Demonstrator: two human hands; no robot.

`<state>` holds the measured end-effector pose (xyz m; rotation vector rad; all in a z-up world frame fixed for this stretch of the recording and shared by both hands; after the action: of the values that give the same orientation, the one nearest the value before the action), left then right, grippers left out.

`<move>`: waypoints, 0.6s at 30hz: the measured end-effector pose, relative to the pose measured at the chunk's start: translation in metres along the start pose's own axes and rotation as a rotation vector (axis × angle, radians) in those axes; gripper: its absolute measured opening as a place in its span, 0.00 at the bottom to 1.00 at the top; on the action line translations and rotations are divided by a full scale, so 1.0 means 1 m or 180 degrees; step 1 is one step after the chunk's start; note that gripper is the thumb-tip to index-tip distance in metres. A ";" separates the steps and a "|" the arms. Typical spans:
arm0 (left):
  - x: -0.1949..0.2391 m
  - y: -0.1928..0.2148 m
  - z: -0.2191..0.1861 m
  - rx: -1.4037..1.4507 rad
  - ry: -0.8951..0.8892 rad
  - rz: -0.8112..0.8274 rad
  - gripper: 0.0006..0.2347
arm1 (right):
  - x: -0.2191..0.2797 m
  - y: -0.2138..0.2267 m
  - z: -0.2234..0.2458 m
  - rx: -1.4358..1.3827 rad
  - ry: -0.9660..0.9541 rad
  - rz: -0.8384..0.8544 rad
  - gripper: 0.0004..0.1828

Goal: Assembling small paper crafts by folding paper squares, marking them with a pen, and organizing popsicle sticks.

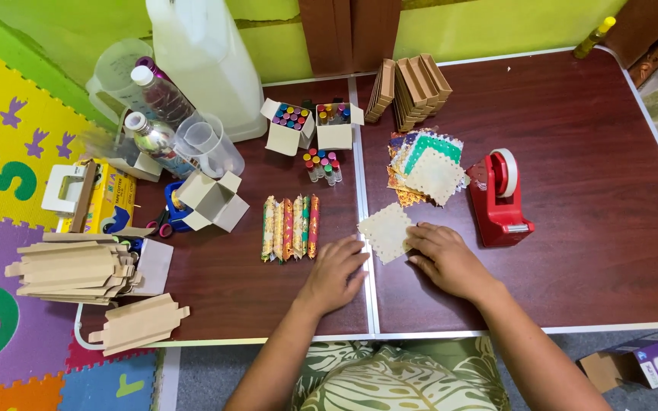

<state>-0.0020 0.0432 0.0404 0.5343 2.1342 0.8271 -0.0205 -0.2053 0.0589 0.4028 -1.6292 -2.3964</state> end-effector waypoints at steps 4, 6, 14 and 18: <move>-0.002 -0.013 -0.013 -0.0106 0.0278 0.0722 0.20 | 0.005 -0.003 0.001 0.0098 0.0002 0.0112 0.18; 0.002 -0.023 -0.012 -0.0177 0.0233 0.0878 0.22 | 0.007 -0.005 0.000 0.0109 -0.0052 0.0189 0.19; 0.005 -0.030 -0.014 -0.0261 0.0203 0.1064 0.22 | 0.007 0.008 -0.001 -0.0053 -0.0066 0.0405 0.20; 0.006 -0.032 -0.014 -0.0294 0.0250 0.1114 0.23 | 0.006 0.014 -0.007 -0.0124 0.0045 0.0489 0.21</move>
<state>-0.0198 0.0184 0.0216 0.8541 2.0903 1.1496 -0.0231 -0.2178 0.0687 0.2762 -1.5454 -2.3025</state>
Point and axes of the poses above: each hand's wrist, its own x-axis away from the middle knuckle, its own y-axis out of the back of the hand, z = x × y, the point moved 4 cm from there along -x, towards the middle knuckle, and after that the axes turned 6 degrees about x, right-handed, at the moved point
